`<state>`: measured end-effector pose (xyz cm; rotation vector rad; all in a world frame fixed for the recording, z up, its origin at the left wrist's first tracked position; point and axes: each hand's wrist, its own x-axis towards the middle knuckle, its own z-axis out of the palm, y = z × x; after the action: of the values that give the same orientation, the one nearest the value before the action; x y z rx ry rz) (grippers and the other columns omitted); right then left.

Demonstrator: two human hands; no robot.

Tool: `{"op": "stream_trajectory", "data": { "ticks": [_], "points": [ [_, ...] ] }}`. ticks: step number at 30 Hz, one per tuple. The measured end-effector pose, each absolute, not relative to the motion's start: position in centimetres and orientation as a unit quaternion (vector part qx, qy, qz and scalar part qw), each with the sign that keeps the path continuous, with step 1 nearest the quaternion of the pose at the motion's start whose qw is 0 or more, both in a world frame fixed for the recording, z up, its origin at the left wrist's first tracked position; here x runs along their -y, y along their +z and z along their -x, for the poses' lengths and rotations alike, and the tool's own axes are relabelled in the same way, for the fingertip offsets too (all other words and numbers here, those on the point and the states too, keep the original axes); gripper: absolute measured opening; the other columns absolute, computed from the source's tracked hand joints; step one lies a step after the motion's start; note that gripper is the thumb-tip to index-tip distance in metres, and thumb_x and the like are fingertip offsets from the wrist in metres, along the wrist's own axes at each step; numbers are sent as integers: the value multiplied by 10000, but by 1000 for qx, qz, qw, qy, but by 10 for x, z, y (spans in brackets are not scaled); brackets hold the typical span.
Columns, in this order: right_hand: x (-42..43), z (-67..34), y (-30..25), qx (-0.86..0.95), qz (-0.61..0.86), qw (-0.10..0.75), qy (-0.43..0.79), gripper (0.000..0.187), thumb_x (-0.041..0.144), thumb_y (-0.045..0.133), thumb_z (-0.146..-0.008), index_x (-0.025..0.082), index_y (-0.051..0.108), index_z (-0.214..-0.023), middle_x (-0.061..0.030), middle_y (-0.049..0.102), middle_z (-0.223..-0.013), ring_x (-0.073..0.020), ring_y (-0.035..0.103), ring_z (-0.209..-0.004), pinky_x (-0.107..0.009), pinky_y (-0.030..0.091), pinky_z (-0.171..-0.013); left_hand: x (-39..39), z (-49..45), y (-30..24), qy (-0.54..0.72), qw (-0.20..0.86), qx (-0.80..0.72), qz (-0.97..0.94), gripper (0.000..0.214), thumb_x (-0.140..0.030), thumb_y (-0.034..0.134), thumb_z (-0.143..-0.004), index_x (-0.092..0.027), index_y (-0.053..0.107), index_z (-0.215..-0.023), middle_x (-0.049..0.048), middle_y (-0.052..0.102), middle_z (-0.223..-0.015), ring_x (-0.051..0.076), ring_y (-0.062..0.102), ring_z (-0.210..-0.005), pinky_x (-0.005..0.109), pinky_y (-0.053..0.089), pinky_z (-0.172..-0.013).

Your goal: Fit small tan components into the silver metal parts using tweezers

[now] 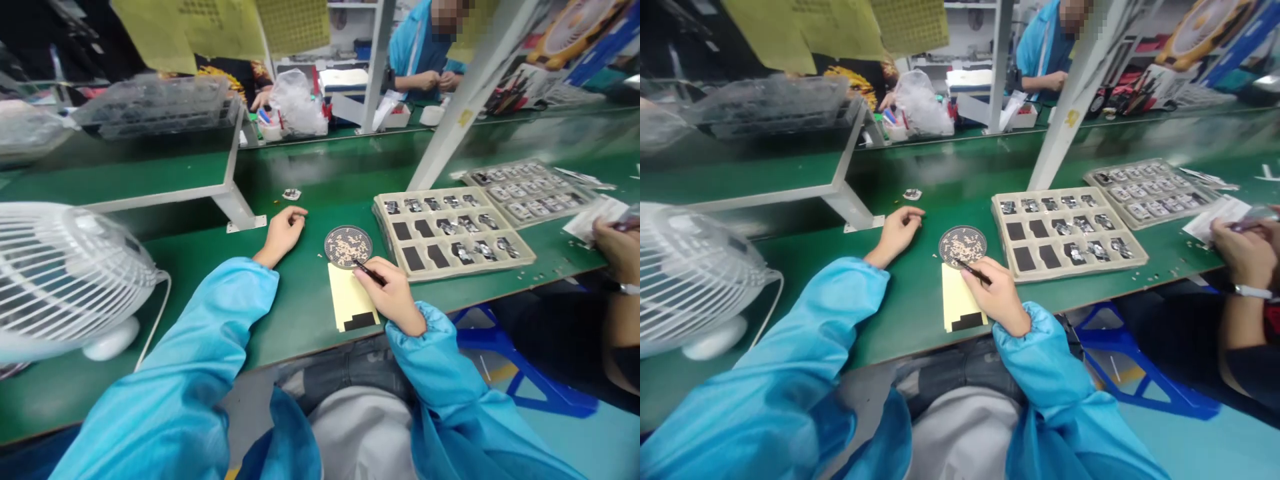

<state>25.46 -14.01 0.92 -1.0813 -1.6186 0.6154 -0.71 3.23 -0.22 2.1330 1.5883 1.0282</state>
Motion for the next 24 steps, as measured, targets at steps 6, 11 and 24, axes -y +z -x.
{"op": "stream_trajectory", "data": {
  "ticks": [6,11,24],
  "points": [
    [137,-253,5,688,426,527,261,170,321,694,-987,169,766,-1011,-86,765,-1021,-188,724,-959,-302,578,-880,-26,3,12,247,130,-510,-814,375,-388,556,-927,-201,789,-1154,54,728,-875,243,643,-853,325,467,-784],
    [129,-254,3,715,433,509,207,229,369,699,-984,146,747,-957,-78,767,-947,-171,728,-913,-261,578,-878,-32,3,23,156,148,-562,-799,469,-491,564,-907,-230,749,-1249,21,737,-938,244,669,-859,286,456,-690],
    [124,-253,2,724,450,483,198,306,405,779,-933,106,754,-991,-75,768,-979,-143,723,-865,-215,561,-873,-35,-1,31,117,126,-582,-795,489,-581,509,-870,-308,744,-1200,33,742,-942,328,703,-947,358,503,-681]
  ]
}}
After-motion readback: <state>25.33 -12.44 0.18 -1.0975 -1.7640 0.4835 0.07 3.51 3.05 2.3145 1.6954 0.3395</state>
